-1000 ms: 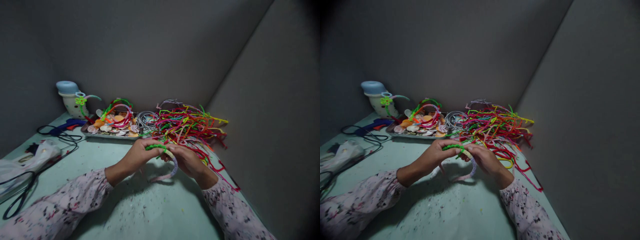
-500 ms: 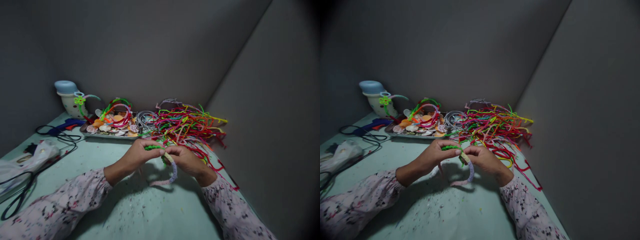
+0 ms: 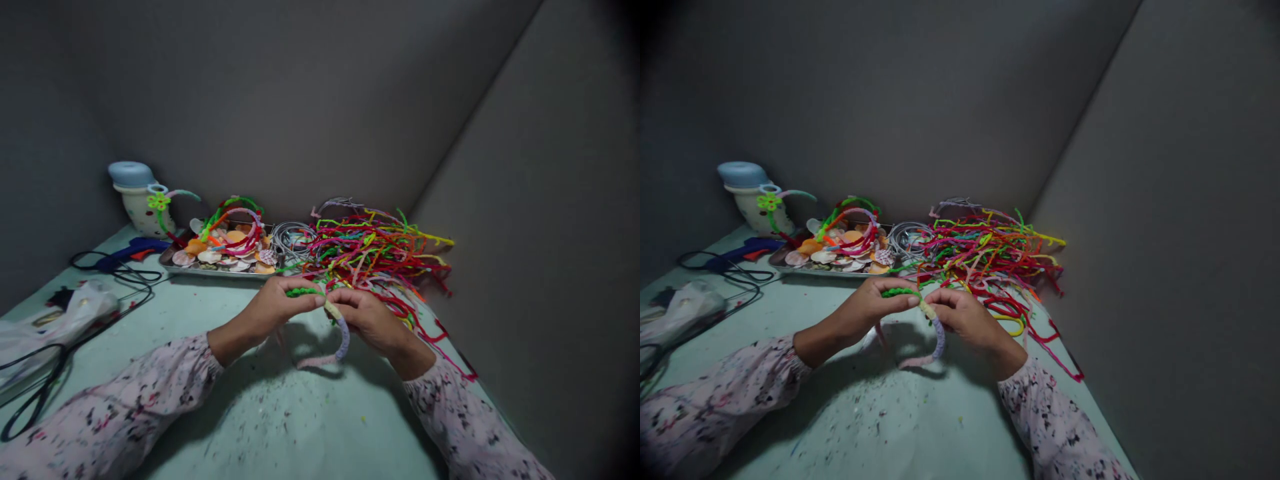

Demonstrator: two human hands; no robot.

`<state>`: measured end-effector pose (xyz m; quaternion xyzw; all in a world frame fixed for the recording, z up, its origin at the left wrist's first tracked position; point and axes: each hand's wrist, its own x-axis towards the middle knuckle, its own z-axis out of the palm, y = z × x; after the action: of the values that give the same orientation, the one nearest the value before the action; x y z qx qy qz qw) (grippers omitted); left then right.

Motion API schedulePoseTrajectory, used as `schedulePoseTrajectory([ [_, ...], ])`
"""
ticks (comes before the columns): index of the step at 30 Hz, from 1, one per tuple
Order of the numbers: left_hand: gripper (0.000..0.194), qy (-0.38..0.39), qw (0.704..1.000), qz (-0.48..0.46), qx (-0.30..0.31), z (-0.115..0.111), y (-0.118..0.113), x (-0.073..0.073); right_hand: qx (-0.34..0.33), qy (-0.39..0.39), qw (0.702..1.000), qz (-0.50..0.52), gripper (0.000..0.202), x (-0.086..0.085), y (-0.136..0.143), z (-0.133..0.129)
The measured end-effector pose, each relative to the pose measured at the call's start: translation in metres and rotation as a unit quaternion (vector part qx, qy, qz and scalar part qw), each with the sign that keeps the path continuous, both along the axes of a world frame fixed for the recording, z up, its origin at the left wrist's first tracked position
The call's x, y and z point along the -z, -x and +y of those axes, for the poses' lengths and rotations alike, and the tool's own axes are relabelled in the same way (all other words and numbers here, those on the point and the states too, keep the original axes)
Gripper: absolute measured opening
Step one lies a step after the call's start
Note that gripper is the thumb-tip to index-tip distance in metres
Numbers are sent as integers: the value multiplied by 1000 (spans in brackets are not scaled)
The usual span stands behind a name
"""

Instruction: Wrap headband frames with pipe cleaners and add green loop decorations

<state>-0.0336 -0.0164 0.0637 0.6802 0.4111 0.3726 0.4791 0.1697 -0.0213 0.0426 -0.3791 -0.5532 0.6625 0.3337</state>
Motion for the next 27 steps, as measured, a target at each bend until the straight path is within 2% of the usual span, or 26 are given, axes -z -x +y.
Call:
schedulePoseTrajectory([
  [4, 22, -13, 1000, -7, -9, 3, 0, 3, 31, -9, 999, 17, 22, 0, 3, -2],
  [8, 21, -18, 1000, -14, -10, 4, 0, 4, 38, 25, 998, 44, 22, 1, 7, -2],
  [15, 16, -4, 999, -18, 28, -2, -3, -4, -23, 81, 992, 97, 16, 8, 12, -3],
  [23, 22, 22, 997, -8, 76, -1, 0, -3, -34, 77, 992, 90, 19, 7, 10, -5],
  [27, 19, 1, 998, 14, 54, 1, 0, -3, -7, 54, 995, 77, 22, 4, 12, -7],
])
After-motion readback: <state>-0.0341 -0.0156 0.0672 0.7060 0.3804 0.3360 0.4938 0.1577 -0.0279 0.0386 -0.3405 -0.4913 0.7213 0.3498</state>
